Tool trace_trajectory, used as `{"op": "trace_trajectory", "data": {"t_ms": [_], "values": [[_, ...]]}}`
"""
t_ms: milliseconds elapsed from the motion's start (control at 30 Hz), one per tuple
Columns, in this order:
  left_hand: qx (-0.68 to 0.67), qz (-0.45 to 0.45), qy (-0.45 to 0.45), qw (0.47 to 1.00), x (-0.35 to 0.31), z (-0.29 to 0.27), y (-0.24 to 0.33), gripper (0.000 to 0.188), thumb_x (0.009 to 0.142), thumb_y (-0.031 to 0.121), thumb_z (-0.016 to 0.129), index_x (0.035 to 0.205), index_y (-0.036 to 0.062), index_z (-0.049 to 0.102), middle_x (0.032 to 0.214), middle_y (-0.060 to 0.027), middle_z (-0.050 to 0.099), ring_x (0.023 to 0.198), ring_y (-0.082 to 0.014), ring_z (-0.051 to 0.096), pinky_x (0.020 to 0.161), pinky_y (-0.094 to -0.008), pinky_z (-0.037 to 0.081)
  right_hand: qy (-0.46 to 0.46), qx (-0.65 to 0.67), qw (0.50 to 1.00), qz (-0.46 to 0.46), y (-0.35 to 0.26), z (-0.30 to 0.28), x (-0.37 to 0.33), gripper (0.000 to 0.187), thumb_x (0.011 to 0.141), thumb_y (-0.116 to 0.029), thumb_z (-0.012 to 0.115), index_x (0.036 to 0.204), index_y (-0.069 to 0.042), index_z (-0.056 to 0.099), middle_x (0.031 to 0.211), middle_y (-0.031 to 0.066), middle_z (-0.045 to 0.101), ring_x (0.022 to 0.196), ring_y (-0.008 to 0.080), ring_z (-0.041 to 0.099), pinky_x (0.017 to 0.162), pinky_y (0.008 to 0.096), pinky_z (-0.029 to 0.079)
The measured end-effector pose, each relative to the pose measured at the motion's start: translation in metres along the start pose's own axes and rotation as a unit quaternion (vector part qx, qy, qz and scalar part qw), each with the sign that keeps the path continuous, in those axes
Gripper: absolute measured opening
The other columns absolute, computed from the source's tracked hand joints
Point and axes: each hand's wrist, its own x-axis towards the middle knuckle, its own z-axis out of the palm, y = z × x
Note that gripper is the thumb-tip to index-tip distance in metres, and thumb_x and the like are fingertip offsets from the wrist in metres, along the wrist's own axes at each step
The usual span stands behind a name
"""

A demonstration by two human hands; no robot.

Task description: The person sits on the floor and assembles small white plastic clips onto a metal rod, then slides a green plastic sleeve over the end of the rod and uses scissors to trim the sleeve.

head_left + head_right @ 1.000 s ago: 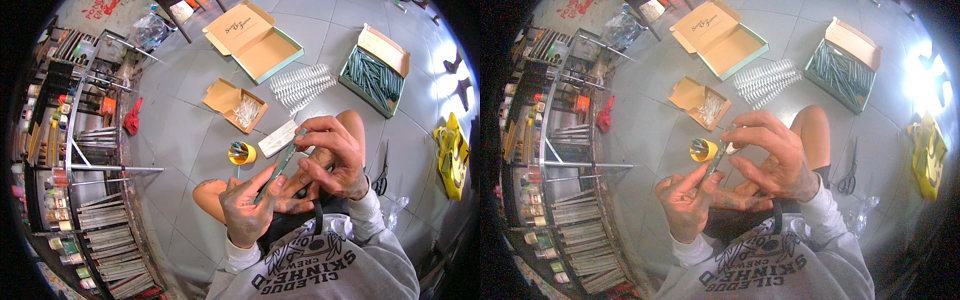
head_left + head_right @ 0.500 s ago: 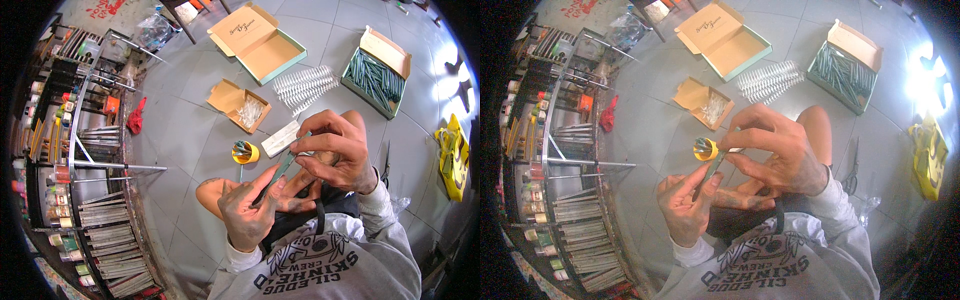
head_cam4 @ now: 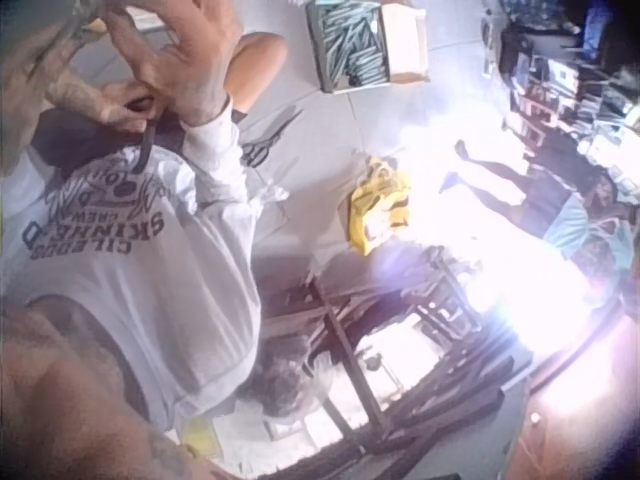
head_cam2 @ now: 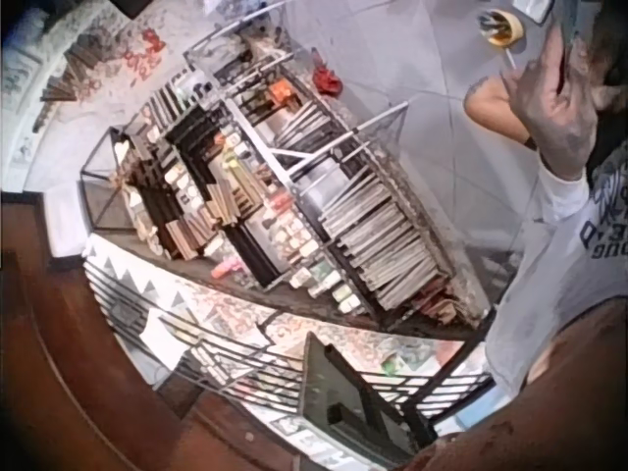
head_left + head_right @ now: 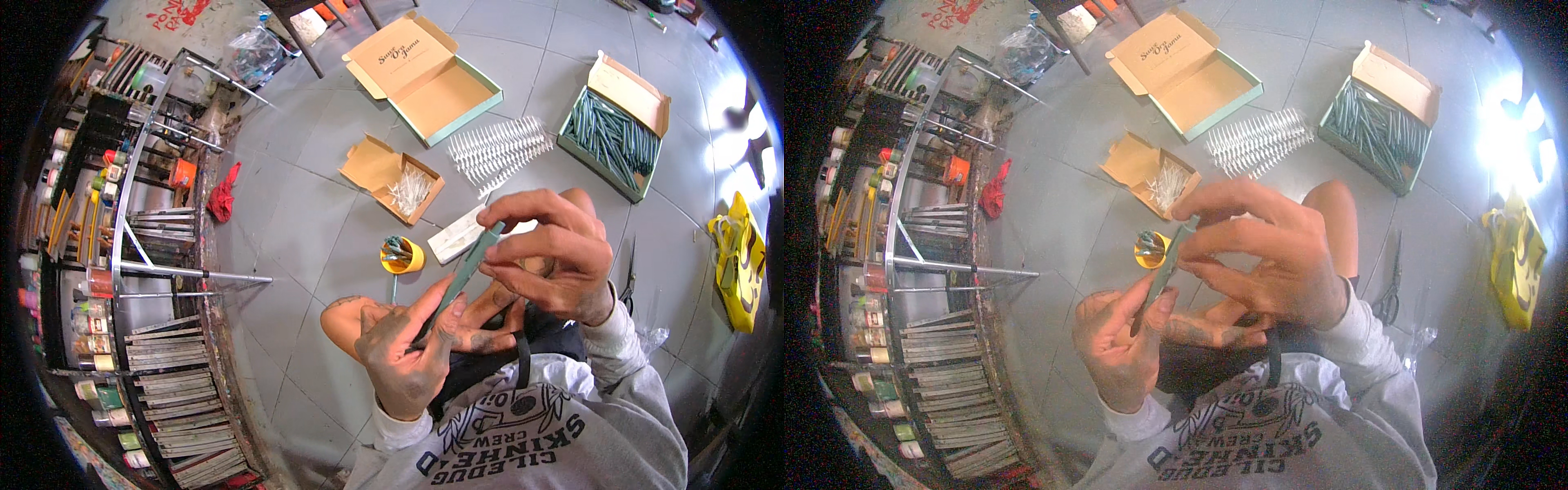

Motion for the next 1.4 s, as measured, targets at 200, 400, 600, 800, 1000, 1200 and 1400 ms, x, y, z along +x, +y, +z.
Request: {"op": "trace_trajectory", "data": {"t_ms": [200,400,600,800,1000,1200,1400], "values": [[0.053,-0.028,0.022,0.998,-0.007,-0.004,0.013,0.029,0.076,0.017,0.081,0.102,0.0051,0.077,0.069,-0.001,0.057,0.078,-0.0176,0.051,0.075,-0.0337,0.041,-0.03,0.041,0.997,-0.052,-0.003,-0.01,0.0,0.014,0.073,-0.002,0.075,0.087,-0.003,0.074,0.111,0.0146,0.068,0.086,0.0219,0.07,0.069,0.0305,0.057],[0.085,0.017,0.029,0.996,-0.005,-0.009,0.013,0.028,0.078,0.019,0.081,0.102,0.0065,0.077,0.059,0.0002,0.053,0.062,-0.0163,0.051,0.074,-0.0319,0.038,-0.03,0.038,0.995,-0.092,-0.001,-0.013,-0.001,0.016,0.073,-0.006,0.078,0.088,-0.003,0.074,0.111,0.0158,0.067,0.086,0.0239,0.069,0.068,0.0306,0.056],[0.072,0.033,0.037,0.996,-0.006,-0.008,0.01,0.028,0.079,0.021,0.08,0.103,0.0073,0.077,0.059,0.001,0.059,0.055,-0.0117,0.049,0.07,-0.0292,0.035,-0.031,0.008,0.989,-0.144,-0.004,-0.014,0.002,0.017,0.073,-0.007,0.08,0.087,-0.002,0.071,0.11,0.0162,0.067,0.084,0.0237,0.069,0.067,0.0306,0.056],[0.065,0.03,0.039,0.997,-0.006,-0.008,0.012,0.027,0.08,0.022,0.079,0.103,0.007,0.077,0.06,0.0009,0.061,0.053,-0.0105,0.049,0.069,-0.0282,0.035,-0.03,0.038,0.993,-0.11,-0.003,-0.014,-0.002,0.019,0.072,-0.004,0.08,0.088,-0.003,0.069,0.109,0.0168,0.067,0.083,0.0229,0.068,0.067,0.0298,0.056],[0.059,0.001,0.01,0.998,-0.007,-0.012,0.014,0.029,0.082,0.024,0.079,0.103,0.0052,0.077,0.062,0.0005,0.064,0.052,-0.0102,0.05,0.066,-0.0273,0.036,-0.032,0.048,0.992,-0.111,-0.004,-0.014,-0.001,0.02,0.072,-0.001,0.078,0.089,-0.002,0.069,0.11,0.0166,0.067,0.082,0.0223,0.068,0.066,0.03,0.056],[0.044,0.004,0.017,0.999,-0.01,-0.01,0.012,0.029,0.083,0.026,0.077,0.104,0.0051,0.077,0.065,-0.0018,0.067,0.056,-0.0118,0.054,0.068,-0.0278,0.037,-0.035,0.062,0.993,-0.096,-0.006,-0.013,-0.001,0.022,0.068,0.001,0.078,0.088,-0.002,0.068,0.11,0.0167,0.067,0.083,0.0222,0.069,0.066,0.0302,0.056],[0.064,-0.006,-0.003,0.998,-0.008,-0.016,0.021,0.027,0.083,0.025,0.077,0.103,0.0061,0.077,0.07,-0.0034,0.07,0.06,-0.0136,0.06,0.071,-0.0288,0.039,-0.026,0.065,0.993,-0.091,-0.01,-0.013,-0.002,0.024,0.066,0.0,0.079,0.086,-0.002,0.067,0.109,0.0163,0.068,0.084,0.0231,0.069,0.067,0.0306,0.056]]}}
